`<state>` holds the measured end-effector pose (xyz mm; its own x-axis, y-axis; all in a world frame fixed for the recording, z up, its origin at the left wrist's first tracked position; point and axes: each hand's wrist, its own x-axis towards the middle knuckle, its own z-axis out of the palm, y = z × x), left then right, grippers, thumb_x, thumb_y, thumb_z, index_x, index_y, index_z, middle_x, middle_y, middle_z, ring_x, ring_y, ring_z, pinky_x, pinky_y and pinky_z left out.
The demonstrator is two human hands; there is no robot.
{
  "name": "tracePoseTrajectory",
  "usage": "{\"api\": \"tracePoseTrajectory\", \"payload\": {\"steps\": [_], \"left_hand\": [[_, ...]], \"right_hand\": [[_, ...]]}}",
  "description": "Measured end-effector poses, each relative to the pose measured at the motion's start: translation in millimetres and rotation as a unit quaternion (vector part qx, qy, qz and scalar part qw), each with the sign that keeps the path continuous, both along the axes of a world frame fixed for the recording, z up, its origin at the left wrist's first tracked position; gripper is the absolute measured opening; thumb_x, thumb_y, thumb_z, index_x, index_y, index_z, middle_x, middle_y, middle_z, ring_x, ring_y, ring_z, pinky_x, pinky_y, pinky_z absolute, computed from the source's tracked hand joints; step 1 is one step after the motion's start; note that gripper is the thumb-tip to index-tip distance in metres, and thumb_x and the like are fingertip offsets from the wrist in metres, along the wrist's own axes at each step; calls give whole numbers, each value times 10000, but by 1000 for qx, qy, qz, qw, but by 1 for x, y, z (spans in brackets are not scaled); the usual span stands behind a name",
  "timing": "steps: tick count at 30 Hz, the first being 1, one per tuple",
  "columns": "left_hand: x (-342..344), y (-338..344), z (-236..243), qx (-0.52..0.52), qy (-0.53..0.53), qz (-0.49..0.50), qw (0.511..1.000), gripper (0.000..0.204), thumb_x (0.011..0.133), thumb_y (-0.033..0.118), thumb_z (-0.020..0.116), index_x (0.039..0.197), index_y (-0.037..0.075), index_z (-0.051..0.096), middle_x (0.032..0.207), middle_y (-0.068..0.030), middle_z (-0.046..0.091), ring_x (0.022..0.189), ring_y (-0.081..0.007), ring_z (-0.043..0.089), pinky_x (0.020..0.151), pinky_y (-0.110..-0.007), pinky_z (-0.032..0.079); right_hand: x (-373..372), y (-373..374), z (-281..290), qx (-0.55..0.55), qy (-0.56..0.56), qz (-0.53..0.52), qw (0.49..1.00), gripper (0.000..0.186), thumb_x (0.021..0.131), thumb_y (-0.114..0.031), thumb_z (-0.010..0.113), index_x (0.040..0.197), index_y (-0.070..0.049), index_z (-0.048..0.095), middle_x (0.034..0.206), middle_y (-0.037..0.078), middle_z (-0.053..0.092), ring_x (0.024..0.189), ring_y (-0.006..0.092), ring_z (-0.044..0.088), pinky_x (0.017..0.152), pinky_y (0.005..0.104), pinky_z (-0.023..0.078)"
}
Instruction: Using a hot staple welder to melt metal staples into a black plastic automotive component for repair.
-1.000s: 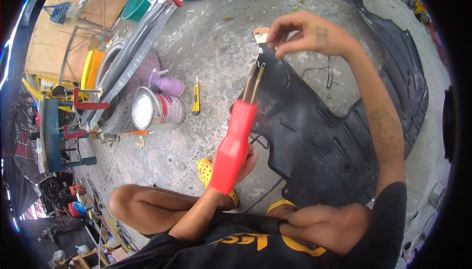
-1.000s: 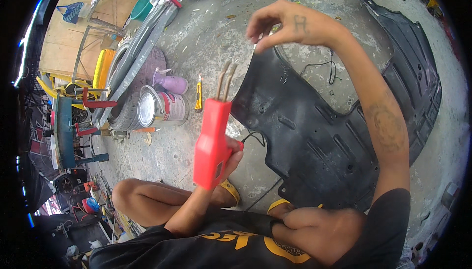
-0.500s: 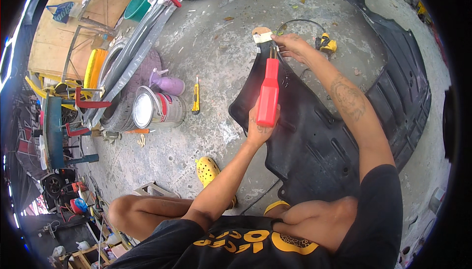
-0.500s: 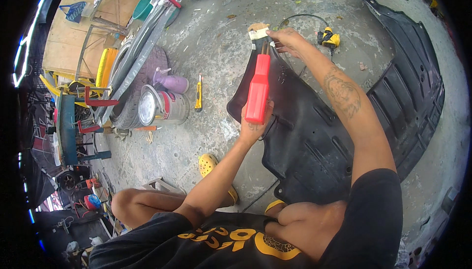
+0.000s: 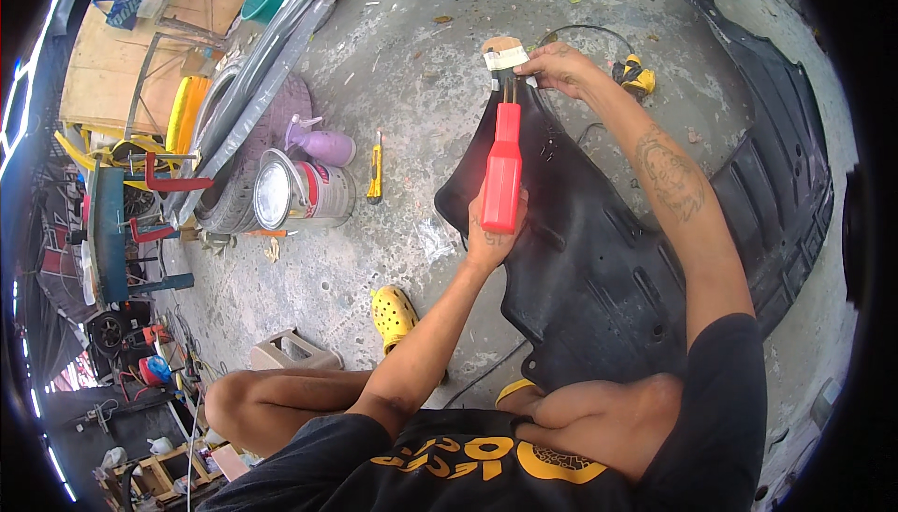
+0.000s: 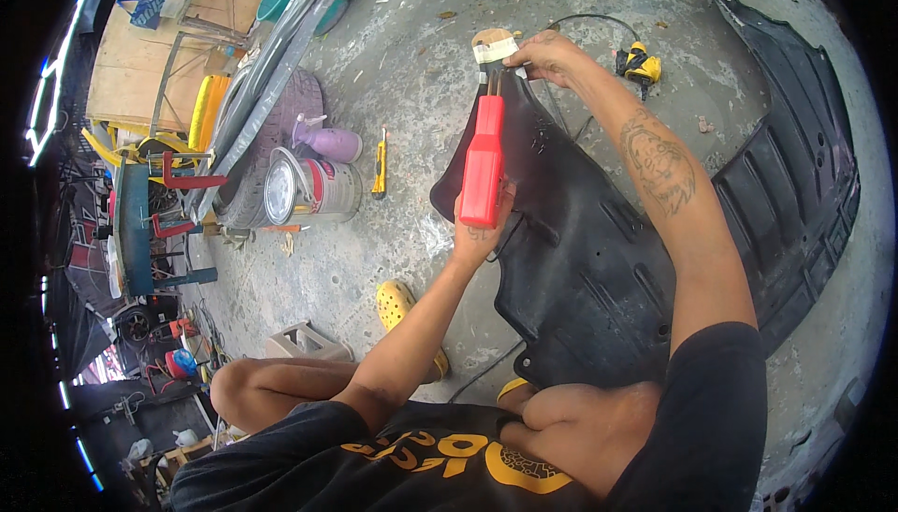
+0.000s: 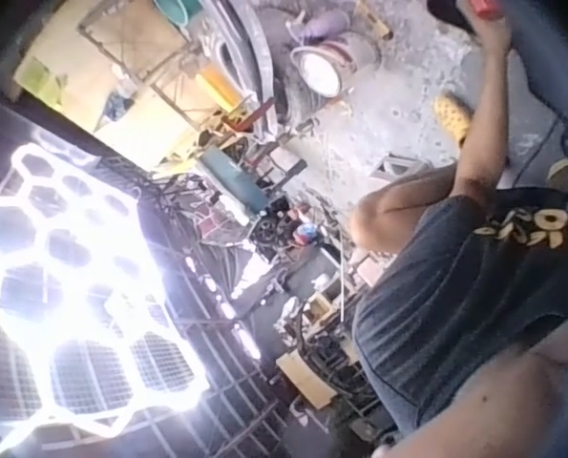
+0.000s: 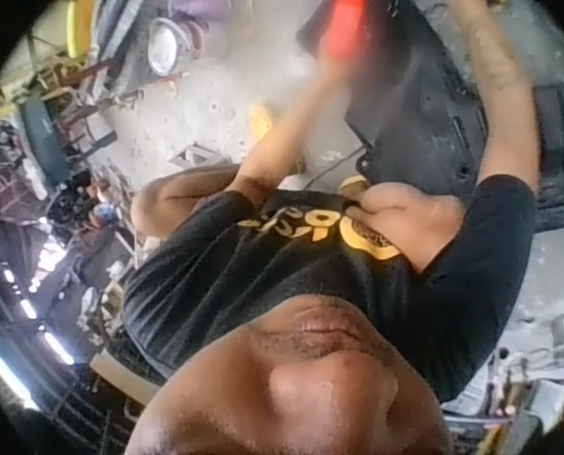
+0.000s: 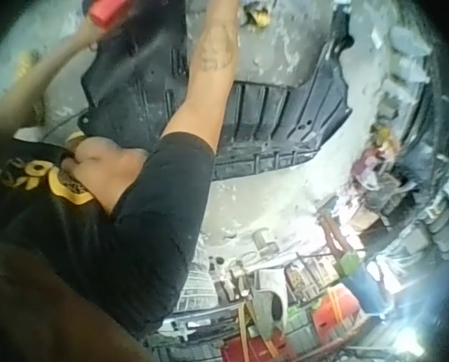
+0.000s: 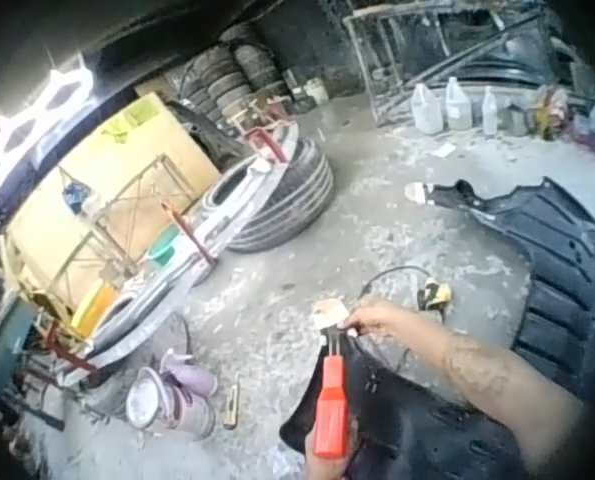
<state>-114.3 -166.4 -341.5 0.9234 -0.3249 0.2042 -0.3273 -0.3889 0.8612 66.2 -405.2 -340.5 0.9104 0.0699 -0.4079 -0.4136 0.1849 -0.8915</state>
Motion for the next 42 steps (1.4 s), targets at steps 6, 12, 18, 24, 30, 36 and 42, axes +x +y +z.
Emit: {"api": "tracePoseTrajectory", "payload": {"steps": [6, 12, 18, 24, 30, 36, 42], "left_hand": [[1, -5, 1, 3, -15, 10, 1000, 191, 904, 92, 666, 1048, -13, 595, 865, -145, 639, 775, -316, 648, 743, -372, 517], [6, -10, -3, -11, 4, 29, 1000, 181, 911, 115, 703, 1031, -11, 652, 891, -90, 695, 830, -184, 684, 755, -312, 527], [11, -17, -2, -24, 17, 19, 999, 185, 908, 111, 704, 1032, -14, 650, 892, -88, 692, 837, -183, 678, 766, -311, 525], [11, -22, 2, -26, 18, 27, 999, 179, 903, 102, 704, 1019, -16, 637, 896, -100, 694, 825, -200, 676, 761, -322, 524], [10, -27, -3, -39, 10, 31, 999, 175, 901, 97, 704, 1016, -15, 635, 887, -97, 687, 818, -199, 670, 761, -319, 522], [9, -28, -9, -69, 49, 36, 996, 183, 901, 95, 706, 1027, -15, 632, 904, -93, 689, 833, -183, 666, 771, -316, 522], [8, -31, -12, -60, 0, 26, 998, 237, 917, 97, 657, 1107, -10, 563, 830, -114, 620, 732, -239, 609, 718, -343, 499]], "right_hand": [[2, -2, -3, 10, -3, 21, 1000, 289, 781, -35, 796, 1030, 12, 657, 929, 82, 679, 786, 157, 612, 736, 319, 506], [-3, -13, 10, 69, -4, 74, 995, 327, 878, -158, 733, 1125, 33, 637, 1001, 106, 663, 887, 206, 644, 784, 353, 547], [-6, -16, 11, 90, 6, 55, 994, 362, 945, -270, 668, 1131, 37, 622, 1007, 130, 663, 898, 243, 670, 795, 372, 575], [-10, -15, 14, 94, 10, 42, 995, 329, 945, -244, 665, 1118, 32, 621, 995, 126, 658, 883, 244, 671, 790, 377, 583], [-10, -17, 3, 124, 5, 42, 991, 302, 930, -228, 690, 1087, 22, 629, 963, 106, 645, 845, 221, 654, 781, 370, 579], [-10, -16, 1, 131, 3, 40, 991, 264, 909, -199, 722, 1038, 21, 651, 931, 89, 641, 836, 198, 643, 793, 367, 577], [-9, -14, 0, 100, -8, 41, 994, 219, 896, -168, 735, 1011, 8, 672, 911, 68, 650, 832, 179, 639, 796, 364, 577]]}}
